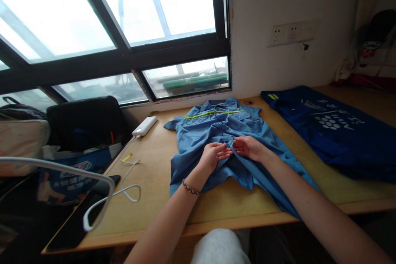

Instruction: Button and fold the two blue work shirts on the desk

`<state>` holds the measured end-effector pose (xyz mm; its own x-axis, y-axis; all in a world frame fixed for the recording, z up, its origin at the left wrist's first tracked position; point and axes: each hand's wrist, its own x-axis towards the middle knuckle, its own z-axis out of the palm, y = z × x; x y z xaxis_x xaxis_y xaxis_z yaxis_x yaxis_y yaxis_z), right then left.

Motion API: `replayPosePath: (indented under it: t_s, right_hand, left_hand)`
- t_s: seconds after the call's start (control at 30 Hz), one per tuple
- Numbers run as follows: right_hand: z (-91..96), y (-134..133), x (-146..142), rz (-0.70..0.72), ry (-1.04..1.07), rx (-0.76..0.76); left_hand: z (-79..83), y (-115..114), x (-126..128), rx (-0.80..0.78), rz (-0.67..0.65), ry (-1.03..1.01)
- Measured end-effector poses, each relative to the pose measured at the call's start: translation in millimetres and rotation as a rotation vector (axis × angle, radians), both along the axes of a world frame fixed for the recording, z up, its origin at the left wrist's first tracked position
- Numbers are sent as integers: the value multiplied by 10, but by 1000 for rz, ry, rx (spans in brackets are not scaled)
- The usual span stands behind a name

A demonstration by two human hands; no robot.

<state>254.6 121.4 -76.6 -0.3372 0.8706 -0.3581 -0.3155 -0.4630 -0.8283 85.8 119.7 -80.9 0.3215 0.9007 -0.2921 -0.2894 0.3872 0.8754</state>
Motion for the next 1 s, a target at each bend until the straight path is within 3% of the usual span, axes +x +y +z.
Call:
replayPosePath:
  t_s: [0.2,0.37,0.6,0.7,1.0]
  right_hand:
    - [-77,-12,-42,-35,-228,219]
    - [-109,2,-100,-92,-449,503]
    - [-142,-60,-210,-228,-895,855]
    - [-152,-63,-231,-205,-845,861]
    - [-124,-16,-218,-107,-304,601]
  left_hand:
    - [-11,-18,1,17,-17,62]
    - [-7,-30,35,57,-1,102]
    - [-13,-46,81,127,45,209]
    - [-41,-39,72,98,55,133]
    - [-53,-37,75,85,114,-68]
